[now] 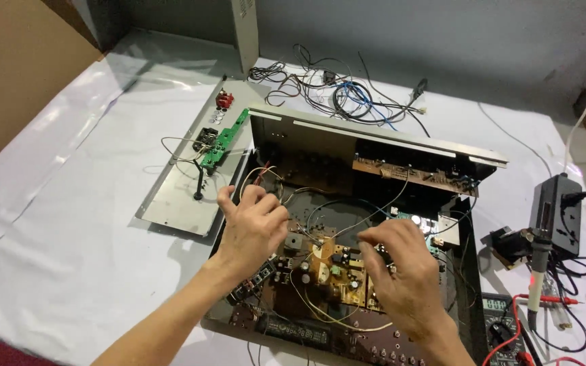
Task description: Soldering electronic components onto a circuit board inside an amplifier or similar device.
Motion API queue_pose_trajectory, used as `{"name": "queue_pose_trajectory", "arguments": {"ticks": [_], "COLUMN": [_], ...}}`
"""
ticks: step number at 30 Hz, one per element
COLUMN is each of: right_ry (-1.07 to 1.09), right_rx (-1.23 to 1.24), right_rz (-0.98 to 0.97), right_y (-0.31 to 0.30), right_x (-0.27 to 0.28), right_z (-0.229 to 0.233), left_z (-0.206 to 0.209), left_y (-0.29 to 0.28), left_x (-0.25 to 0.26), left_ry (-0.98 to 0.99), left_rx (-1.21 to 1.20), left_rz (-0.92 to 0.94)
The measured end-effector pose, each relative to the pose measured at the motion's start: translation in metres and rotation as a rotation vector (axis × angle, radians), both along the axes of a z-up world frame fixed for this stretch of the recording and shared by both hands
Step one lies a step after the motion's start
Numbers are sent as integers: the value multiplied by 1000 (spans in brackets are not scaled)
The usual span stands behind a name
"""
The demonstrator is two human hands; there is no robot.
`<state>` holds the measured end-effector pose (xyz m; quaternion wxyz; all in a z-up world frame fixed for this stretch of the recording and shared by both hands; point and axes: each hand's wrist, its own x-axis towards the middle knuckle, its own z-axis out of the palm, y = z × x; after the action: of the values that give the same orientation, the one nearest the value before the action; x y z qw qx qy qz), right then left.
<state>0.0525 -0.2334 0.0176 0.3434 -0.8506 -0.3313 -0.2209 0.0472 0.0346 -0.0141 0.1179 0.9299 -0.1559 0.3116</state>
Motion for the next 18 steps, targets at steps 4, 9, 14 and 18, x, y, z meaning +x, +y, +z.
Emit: {"name": "queue_pose_trajectory", "arguments": {"ticks": [4, 9, 14, 18], "right_ry": [58, 117, 120, 137], "right_rx": [-4, -97, -104, -144], "right_rz": [24, 93, 86, 82], "right_y": [6, 6, 3, 3], "right_x": [-3, -1, -1, -1], "right_z": [7, 1, 3, 2], "left_z": [-1, -13, -31, -40], "left_y": [10, 27, 37, 37], "left_x": [11, 23, 19, 14], "left_ry": [78, 140, 165, 202], "left_rx": [-110, 90, 155, 200], "left_rz": [-42, 19, -15, -7]}}
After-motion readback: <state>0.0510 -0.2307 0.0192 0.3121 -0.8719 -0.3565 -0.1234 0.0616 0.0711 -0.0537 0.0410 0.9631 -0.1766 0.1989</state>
